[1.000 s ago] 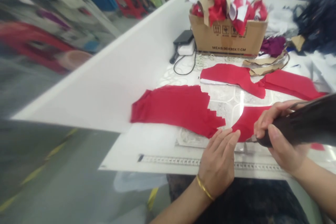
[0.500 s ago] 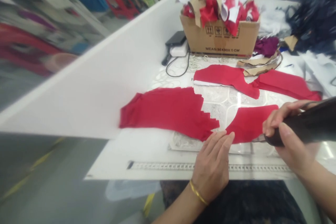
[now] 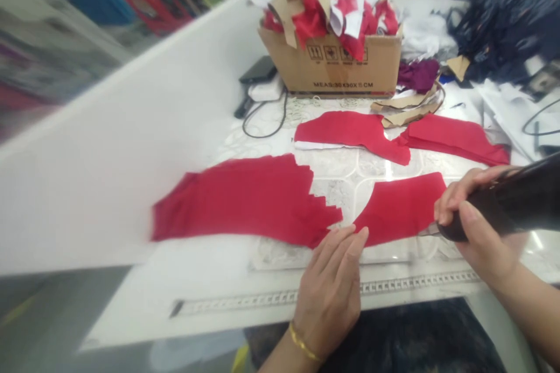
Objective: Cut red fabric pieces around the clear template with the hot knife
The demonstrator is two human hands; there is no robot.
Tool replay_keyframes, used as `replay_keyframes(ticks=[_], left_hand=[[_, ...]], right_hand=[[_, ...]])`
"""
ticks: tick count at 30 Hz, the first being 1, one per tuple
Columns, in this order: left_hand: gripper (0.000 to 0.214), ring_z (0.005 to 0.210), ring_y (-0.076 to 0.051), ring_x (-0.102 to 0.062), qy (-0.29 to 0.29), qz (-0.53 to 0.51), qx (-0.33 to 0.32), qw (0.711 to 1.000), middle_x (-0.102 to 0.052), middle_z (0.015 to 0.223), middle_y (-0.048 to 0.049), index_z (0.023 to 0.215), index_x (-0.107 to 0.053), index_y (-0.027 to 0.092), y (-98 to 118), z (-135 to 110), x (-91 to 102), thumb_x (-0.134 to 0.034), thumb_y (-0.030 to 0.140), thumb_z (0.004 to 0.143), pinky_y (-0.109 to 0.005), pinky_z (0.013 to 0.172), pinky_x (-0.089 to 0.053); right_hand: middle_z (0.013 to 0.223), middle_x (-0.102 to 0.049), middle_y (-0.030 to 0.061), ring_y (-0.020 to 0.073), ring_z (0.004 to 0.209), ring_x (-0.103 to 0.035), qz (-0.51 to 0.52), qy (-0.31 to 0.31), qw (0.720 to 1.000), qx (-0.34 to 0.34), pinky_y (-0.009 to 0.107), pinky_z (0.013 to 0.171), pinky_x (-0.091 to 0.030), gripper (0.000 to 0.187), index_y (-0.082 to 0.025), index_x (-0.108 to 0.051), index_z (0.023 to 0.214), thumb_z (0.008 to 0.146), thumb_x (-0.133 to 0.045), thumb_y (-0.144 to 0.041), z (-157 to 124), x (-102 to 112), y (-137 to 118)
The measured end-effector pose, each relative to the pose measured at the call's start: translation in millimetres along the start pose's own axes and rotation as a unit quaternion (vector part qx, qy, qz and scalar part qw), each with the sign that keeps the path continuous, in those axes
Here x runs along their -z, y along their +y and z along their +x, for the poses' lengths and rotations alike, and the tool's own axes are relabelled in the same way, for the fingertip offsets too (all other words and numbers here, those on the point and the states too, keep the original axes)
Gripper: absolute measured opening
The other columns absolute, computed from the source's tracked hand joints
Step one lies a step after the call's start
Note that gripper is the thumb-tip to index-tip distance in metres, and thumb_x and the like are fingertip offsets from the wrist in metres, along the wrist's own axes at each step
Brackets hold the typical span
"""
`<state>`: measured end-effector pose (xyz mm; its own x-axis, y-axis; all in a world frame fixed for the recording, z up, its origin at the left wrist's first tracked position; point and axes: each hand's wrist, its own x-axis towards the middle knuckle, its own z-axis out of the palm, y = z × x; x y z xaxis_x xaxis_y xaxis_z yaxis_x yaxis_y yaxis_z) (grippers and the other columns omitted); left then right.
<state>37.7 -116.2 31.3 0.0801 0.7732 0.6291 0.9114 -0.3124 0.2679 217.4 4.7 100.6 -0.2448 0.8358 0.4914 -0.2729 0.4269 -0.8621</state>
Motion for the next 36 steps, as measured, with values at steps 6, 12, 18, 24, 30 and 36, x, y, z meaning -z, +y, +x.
replay_keyframes(ticks=[6,12,18,24,30,36], left_hand=[[0.039,0.118,-0.027,-0.061,-0.035,0.002,-0.033,0.999,-0.069,0.113,-0.0141,0.126,-0.058,0.005,7.0,13.5,-3.2,-0.043,-0.005,0.092,-0.043,0.106,-0.051],[0.039,0.119,-0.028,-0.061,-0.055,-0.01,-0.071,0.996,-0.07,0.115,-0.0145,0.124,-0.06,0.005,16.2,29.5,-10.7,-0.043,-0.004,0.09,-0.043,0.106,-0.052],[0.042,0.118,-0.028,-0.062,-0.071,-0.002,-0.087,0.994,-0.07,0.115,-0.0152,0.124,-0.061,0.005,21.3,35.8,-19.1,-0.043,-0.004,0.088,-0.044,0.104,-0.055],[0.046,0.121,-0.03,-0.061,-0.099,0.009,-0.104,0.99,-0.068,0.121,-0.0157,0.125,-0.062,0.006,29.6,39.2,-30.4,-0.041,-0.003,0.085,-0.047,0.105,-0.056],[0.042,0.126,-0.034,-0.058,-0.119,-0.002,-0.115,0.986,-0.064,0.129,-0.0193,0.127,-0.061,0.004,37.1,42.7,-38.0,-0.044,0.001,0.089,-0.051,0.104,-0.056],[0.032,0.121,-0.033,-0.061,-0.115,0.01,-0.115,0.987,-0.065,0.127,-0.0195,0.125,-0.062,0.006,41.6,46.6,-40.6,-0.046,0.014,0.099,-0.049,0.1,-0.059]], right_hand=[[0.078,-0.063,-0.0038,0.0135,0.059,-0.062,0.01,0.016,1.0,0.001,0.031,0.057,-0.054,0.029,-0.026,-0.055,0.111,0.089,-0.065,-0.01,-0.7,7.1,0.0],[0.074,-0.062,-0.0048,0.0134,0.057,-0.061,-0.004,0.054,0.999,-0.005,0.03,0.056,-0.053,0.029,-0.024,-0.053,0.111,0.087,-0.066,-0.011,1.9,23.8,-2.7],[0.077,-0.063,-0.0053,0.0121,0.056,-0.061,-0.015,0.08,0.997,-0.007,0.03,0.056,-0.052,0.028,-0.024,-0.057,0.102,0.083,-0.063,-0.004,-0.3,21.5,-2.3],[0.074,-0.062,-0.0047,0.0139,0.058,-0.061,-0.031,0.08,0.996,-0.007,0.031,0.058,-0.053,0.03,-0.025,-0.054,0.11,0.087,-0.066,-0.012,0.7,37.7,-8.0],[0.073,-0.061,-0.0047,0.0138,0.055,-0.058,-0.048,0.085,0.995,-0.011,0.031,0.057,-0.053,0.027,-0.028,-0.055,0.109,0.089,-0.069,-0.018,1.0,55.1,-12.2],[0.077,-0.063,-0.0037,0.0135,0.057,-0.058,-0.049,0.108,0.993,-0.006,0.031,0.058,-0.053,0.027,-0.026,-0.057,0.104,0.086,-0.07,-0.012,-2.6,52.3,-11.0]])
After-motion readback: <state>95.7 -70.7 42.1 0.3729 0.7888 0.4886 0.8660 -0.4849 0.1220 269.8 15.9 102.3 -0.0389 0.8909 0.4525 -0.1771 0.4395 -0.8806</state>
